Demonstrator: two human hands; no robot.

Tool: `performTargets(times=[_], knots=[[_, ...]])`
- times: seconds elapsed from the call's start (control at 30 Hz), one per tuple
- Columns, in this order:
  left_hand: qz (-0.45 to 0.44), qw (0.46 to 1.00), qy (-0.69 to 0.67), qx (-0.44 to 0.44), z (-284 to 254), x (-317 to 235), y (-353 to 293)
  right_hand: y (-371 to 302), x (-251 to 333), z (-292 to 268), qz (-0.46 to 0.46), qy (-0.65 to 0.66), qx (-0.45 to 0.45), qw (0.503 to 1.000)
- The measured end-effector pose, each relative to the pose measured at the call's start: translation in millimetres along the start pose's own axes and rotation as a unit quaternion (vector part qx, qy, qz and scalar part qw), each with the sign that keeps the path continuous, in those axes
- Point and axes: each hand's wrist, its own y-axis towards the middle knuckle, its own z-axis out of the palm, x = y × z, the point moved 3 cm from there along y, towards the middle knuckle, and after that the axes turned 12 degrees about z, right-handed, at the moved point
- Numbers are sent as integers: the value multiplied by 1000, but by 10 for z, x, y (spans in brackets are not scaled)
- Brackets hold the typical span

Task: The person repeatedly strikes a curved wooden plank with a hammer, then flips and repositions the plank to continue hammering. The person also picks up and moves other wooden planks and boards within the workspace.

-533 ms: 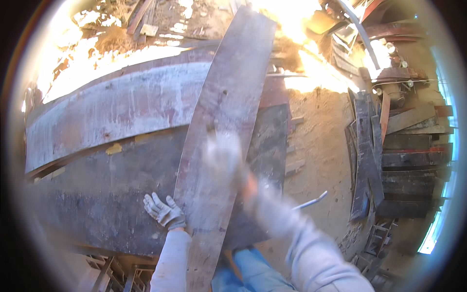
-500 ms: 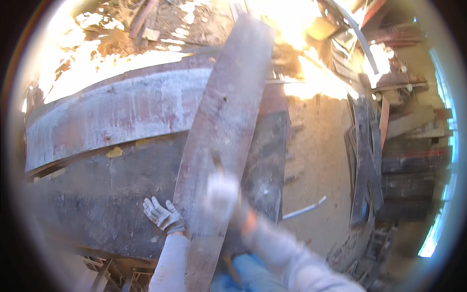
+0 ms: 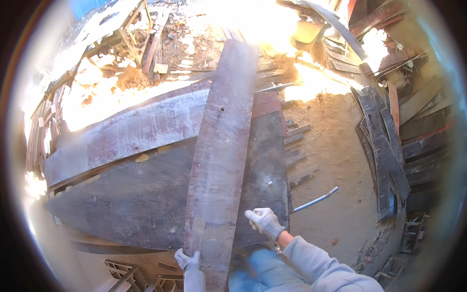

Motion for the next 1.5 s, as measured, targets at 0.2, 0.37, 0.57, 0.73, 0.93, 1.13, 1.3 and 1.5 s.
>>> performTargets(times=[0.2, 0.37, 0.57, 0.73, 0.93, 1.13, 1.3, 1.5], knots=[[-31, 965, -158, 206, -28, 699, 97, 205, 529, 513, -243, -335, -42, 909], [94, 959, -110, 242, -764, 68, -804, 11, 1429, 753, -250, -386, -103, 882], [221, 971, -48, 84, -1532, -766, -1612, 416, 1988, 749, -310, -386, -189, 848], [365, 929, 30, 55, -1522, -1027, -1997, 554, 1830, -40, -308, -438, -214, 817], [232, 940, 242, 64, -1521, 416, -1664, 182, 653, -272, -238, -129, -127, 954], [188, 840, 479, -174, -3038, 1702, -855, -855, -287, 766, -138, 87, 194, 967], [235, 911, 144, -308, -3000, 1237, -838, -1935, -982, 869, -194, 103, 174, 960], [37, 871, -480, 94, -1190, -312, -2094, -2589, -1842, 317, -301, 200, 186, 914]])
